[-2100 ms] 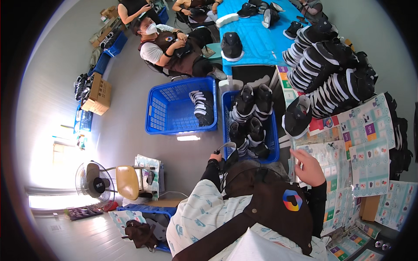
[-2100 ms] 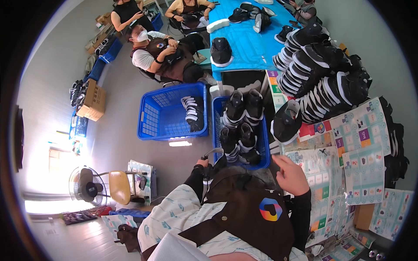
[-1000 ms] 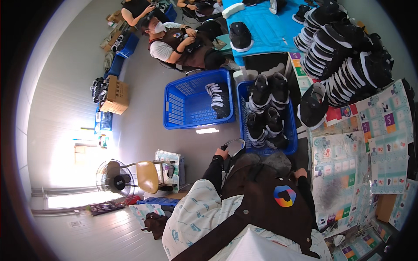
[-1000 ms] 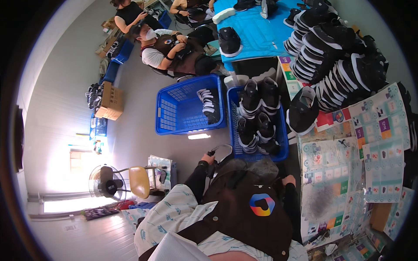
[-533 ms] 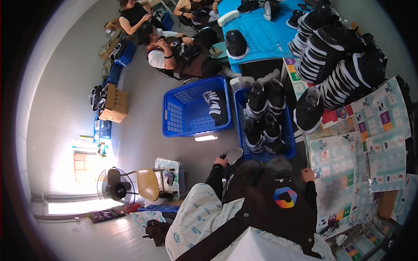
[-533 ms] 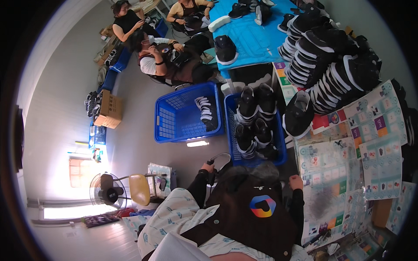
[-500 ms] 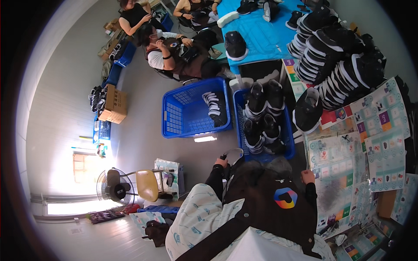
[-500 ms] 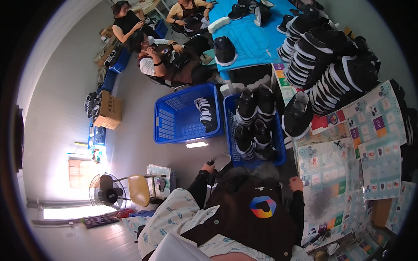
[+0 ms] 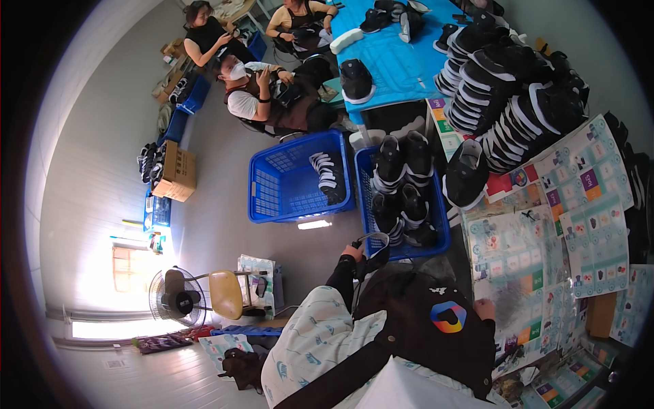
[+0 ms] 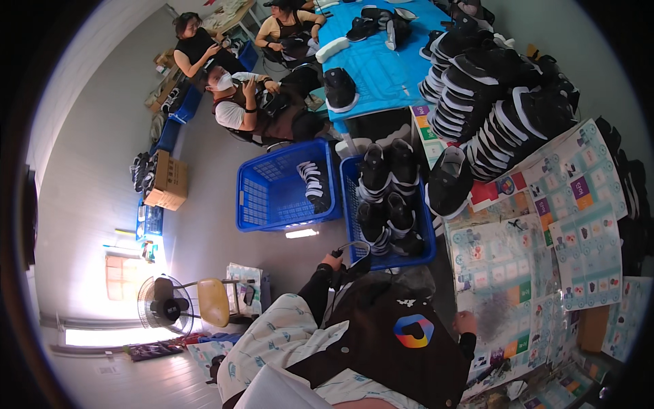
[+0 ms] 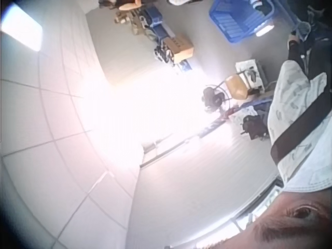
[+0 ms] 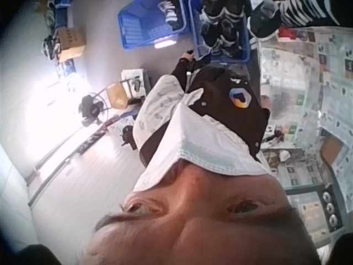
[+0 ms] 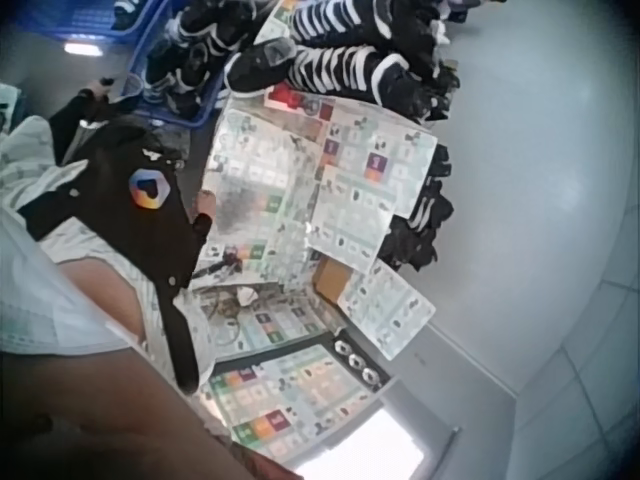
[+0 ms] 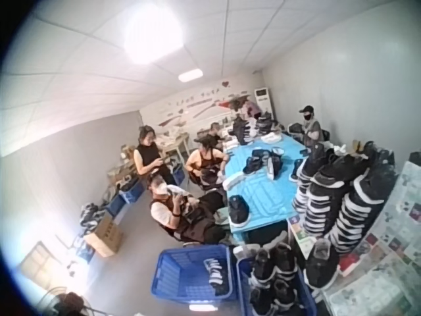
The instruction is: Applying adhesive and assembling shoe components in a factory setting.
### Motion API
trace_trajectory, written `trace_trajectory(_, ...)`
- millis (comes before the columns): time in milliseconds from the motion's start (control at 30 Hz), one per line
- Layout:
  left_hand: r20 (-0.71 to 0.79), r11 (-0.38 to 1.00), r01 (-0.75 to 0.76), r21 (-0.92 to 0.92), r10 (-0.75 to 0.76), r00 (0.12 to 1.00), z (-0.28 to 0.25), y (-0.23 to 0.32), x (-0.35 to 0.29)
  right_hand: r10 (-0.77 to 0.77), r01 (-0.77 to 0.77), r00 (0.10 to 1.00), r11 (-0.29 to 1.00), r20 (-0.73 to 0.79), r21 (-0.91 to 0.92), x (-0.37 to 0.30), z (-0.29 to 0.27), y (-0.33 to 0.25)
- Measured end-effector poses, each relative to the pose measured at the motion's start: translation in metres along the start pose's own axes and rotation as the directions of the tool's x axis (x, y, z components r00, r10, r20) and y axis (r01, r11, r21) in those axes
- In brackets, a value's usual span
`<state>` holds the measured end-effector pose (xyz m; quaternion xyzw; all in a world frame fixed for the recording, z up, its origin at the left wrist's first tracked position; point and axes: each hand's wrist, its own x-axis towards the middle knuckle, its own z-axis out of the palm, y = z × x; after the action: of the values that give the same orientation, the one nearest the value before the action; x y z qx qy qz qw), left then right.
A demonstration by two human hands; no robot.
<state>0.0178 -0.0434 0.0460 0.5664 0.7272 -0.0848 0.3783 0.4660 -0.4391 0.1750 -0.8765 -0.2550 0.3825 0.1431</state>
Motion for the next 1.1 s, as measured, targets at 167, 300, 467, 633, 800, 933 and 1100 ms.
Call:
trace_trajectory(167, -0.005, 0.996, -0.084, 0.011, 0.084, 0.996, 0.018, -0.002, 0.003, -0.209, 0.236, 0.964, 0.957, -0.164, 0.168, 0.021, -0.074, -0.063)
trace_trajectory(300, -0.014, 0.998, -0.058, -0.029, 0.058, 0.998, 0.037, 0.012, -0.017, -0.34, 0.376, 0.92, 0.907, -0.196, 0.189, -0.003, -0.141, -0.156)
trace_trajectory(467, 0.049, 0.998, -0.044, -0.046, 0.046, 0.998, 0.053, -0.02, -0.015, -0.584, 0.586, 0.808, 0.78, -0.081, 0.219, -0.027, -0.175, -0.247)
trace_trajectory(633, 0.131, 0.961, -0.234, 0.15, 0.215, 0.968, 0.07, -0.058, -0.014, -0.739, 0.677, 0.644, 0.671, 0.197, 0.302, -0.043, -0.183, -0.296)
trace_trajectory(800, 0.121, 0.989, -0.088, 0.119, 0.073, 0.99, 0.074, -0.079, -0.019, -0.863, 0.787, 0.334, 0.477, 0.38, 0.391, -0.107, -0.209, -0.348)
trace_trajectory(933, 0.091, 0.977, -0.084, 0.194, 0.067, 0.994, 0.067, -0.084, -0.013, -0.919, 0.879, 0.171, 0.305, 0.355, 0.366, -0.137, -0.219, -0.376)
trace_trajectory(1100, -0.052, 0.984, 0.113, -0.141, -0.121, 0.991, 0.074, -0.062, -0.027, -0.922, 0.876, 0.135, 0.282, 0.362, 0.391, -0.153, -0.211, -0.406)
